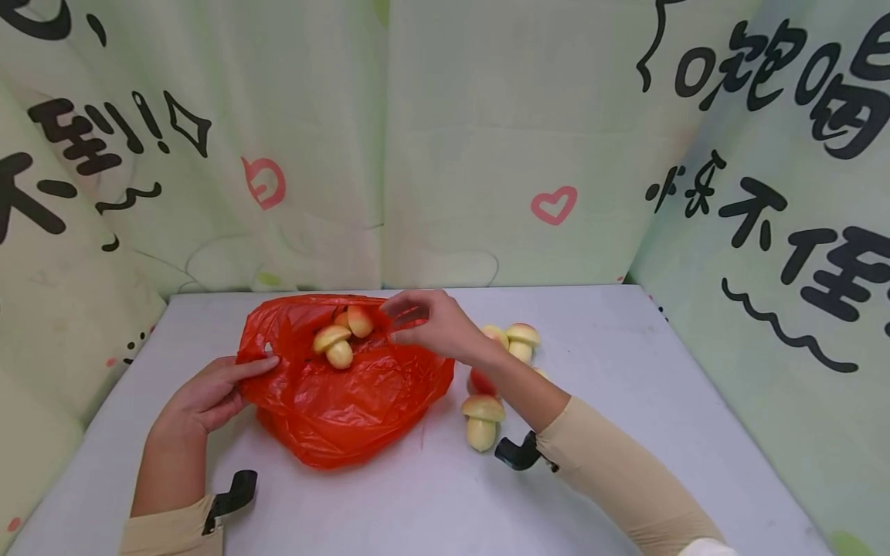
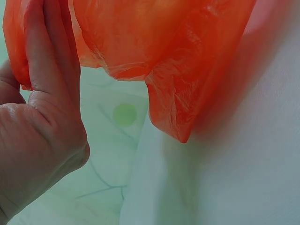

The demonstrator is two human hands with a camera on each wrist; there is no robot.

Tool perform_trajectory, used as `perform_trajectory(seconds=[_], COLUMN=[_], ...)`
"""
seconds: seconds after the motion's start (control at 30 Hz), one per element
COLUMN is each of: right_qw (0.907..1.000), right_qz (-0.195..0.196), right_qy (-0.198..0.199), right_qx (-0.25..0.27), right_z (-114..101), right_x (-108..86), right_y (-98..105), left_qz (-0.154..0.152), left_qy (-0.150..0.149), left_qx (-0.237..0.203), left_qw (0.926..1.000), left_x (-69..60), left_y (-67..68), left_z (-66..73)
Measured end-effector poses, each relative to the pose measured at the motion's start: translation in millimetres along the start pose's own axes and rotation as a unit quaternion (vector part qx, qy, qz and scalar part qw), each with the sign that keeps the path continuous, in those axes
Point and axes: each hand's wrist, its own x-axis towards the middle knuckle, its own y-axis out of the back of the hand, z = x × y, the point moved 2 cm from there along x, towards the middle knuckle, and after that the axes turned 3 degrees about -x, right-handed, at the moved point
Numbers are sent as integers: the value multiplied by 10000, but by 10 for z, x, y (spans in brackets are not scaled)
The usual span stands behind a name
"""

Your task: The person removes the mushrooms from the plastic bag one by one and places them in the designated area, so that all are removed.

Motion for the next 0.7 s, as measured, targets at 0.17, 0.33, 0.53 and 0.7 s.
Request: perform_trajectory(seconds=[0.17,0.33,0.53,0.7], right_qw=[9995,9986,9974,9967], right_qz=[-269,-470,-474,-333], right_qy=[14,-176,-460,-605], right_qx=[-147,-143,-293,-421], right_z=[-39,-45,9,33], right_x=[181,364,550,631], right_y=[-75,-178,-281,-315], left_qz=[-24,-30,22,-57], left_qy=[-27,-50,-92,-156], left_qx=[4,32,153,232], left_qw=[10000,10000,9998,9996], left_x=[-5,-13,-7,14], left_y=[0,11,17,-12], left_z=[8,21,14,11])
